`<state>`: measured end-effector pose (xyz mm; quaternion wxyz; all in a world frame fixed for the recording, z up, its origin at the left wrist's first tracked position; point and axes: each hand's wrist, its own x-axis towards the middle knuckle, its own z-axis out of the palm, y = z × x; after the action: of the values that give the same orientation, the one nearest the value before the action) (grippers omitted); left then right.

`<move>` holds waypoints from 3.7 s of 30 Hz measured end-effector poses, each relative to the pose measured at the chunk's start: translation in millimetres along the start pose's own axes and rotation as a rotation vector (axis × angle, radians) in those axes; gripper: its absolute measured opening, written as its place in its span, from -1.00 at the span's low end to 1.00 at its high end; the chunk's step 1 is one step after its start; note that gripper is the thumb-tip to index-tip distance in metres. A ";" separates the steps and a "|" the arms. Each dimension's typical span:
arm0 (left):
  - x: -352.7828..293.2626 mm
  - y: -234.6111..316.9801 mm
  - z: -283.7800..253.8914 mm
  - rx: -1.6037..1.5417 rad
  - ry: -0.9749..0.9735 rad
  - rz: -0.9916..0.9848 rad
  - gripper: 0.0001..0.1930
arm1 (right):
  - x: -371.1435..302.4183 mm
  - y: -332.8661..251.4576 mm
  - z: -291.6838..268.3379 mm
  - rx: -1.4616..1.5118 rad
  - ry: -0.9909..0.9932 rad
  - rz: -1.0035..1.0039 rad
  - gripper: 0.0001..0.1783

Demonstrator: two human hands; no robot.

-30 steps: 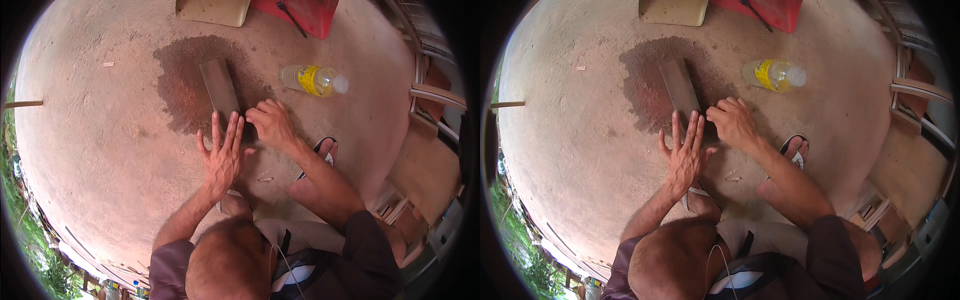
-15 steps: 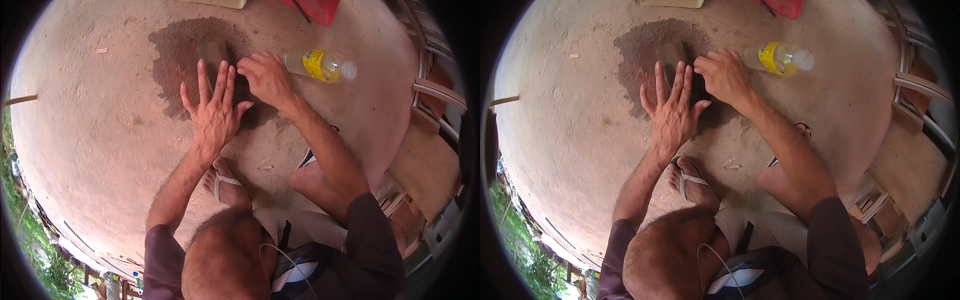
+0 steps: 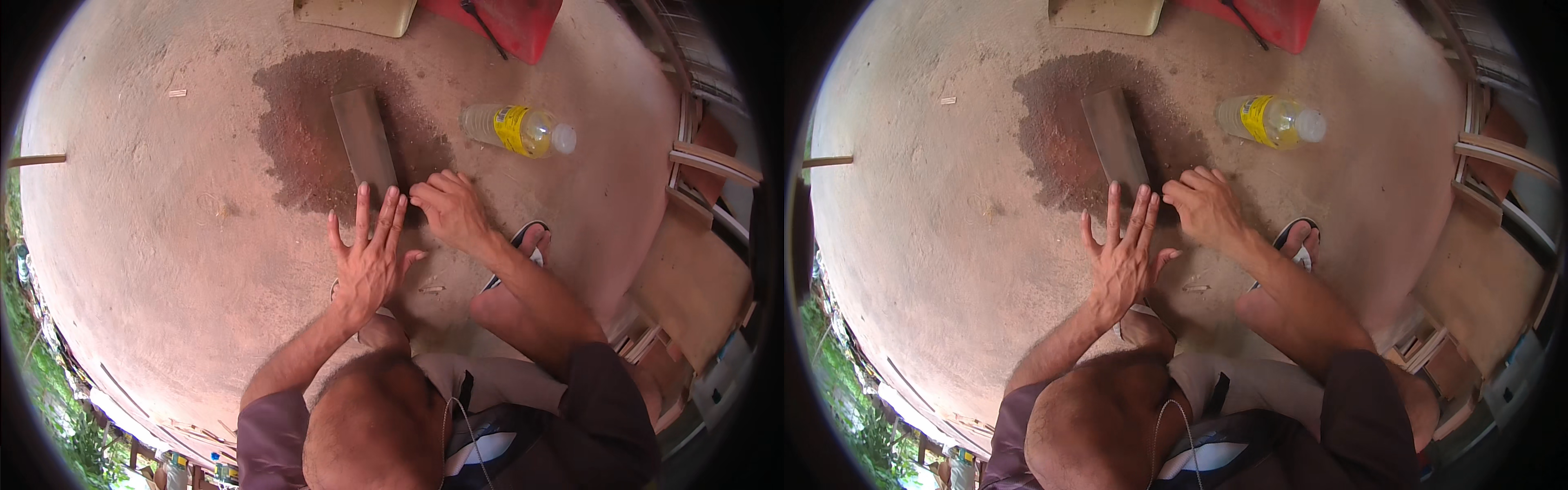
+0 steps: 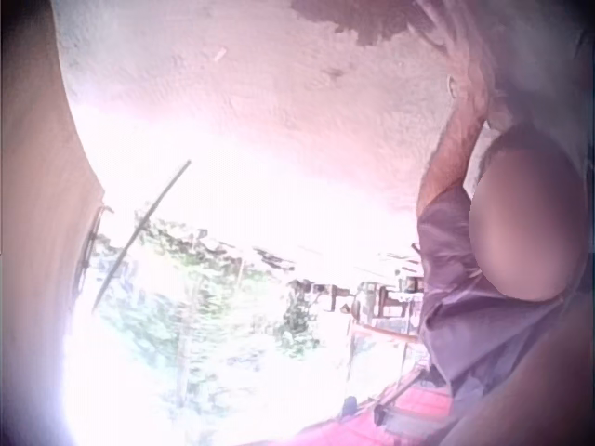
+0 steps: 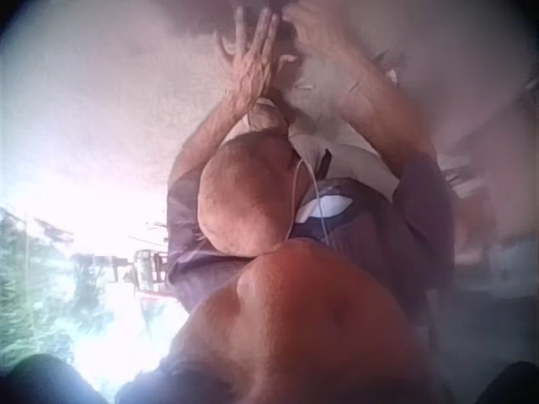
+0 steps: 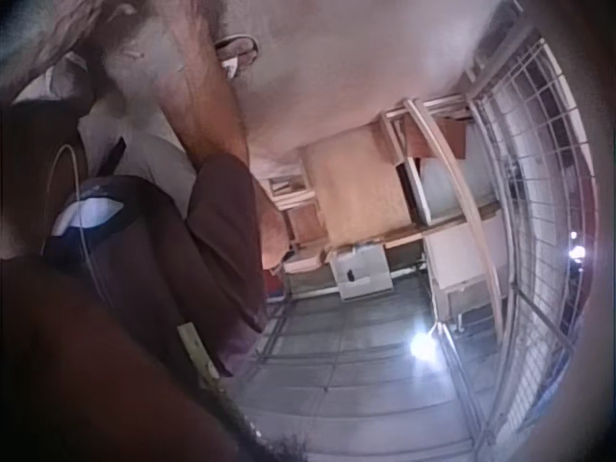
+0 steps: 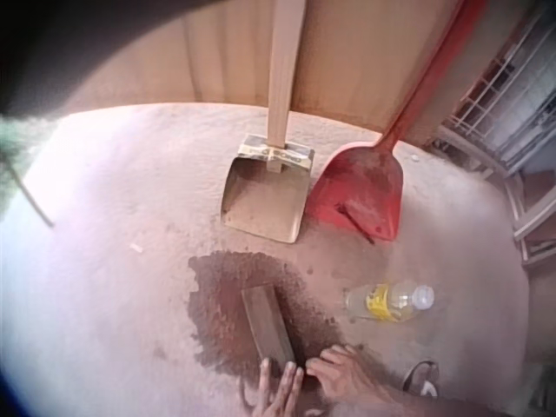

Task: The person sharpens a small metal tool on a rectangular sharpening stone placed on the floor. They repeatedly rub the tool against the stone and periodically pour liquid from a plastic bottle onto the stone to lubricate it.

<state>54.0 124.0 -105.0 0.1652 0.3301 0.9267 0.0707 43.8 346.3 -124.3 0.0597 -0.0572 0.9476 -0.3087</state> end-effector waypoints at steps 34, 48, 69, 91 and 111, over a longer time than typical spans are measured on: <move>216.6 19.2 -83.0 -0.994 0.247 0.247 -0.17 | -26.5 -47.1 10.7 1.341 0.024 0.818 -0.74; 14.9 -82.9 -114.8 -1.245 -0.084 -0.446 -0.23 | 13.6 -22.7 -5.4 1.118 -0.024 0.678 -0.71; -10.3 -62.5 -102.9 -1.106 -0.414 -0.452 -0.34 | 46.5 -30.3 -9.3 0.696 -0.081 0.663 -0.72; -20.5 -136.6 -34.8 -1.148 0.857 -0.287 -0.12 | 69.0 0.7 -6.7 0.096 -0.074 0.121 -0.71; -53.9 -31.4 -1.2 -0.982 0.559 -0.711 -0.37 | 98.2 7.9 -27.2 0.002 -0.104 0.059 -0.68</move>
<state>74.3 65.4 -97.5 0.0630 -0.1396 0.8473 0.5085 -57.6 354.1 -114.7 0.1181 -0.0452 0.9442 -0.3042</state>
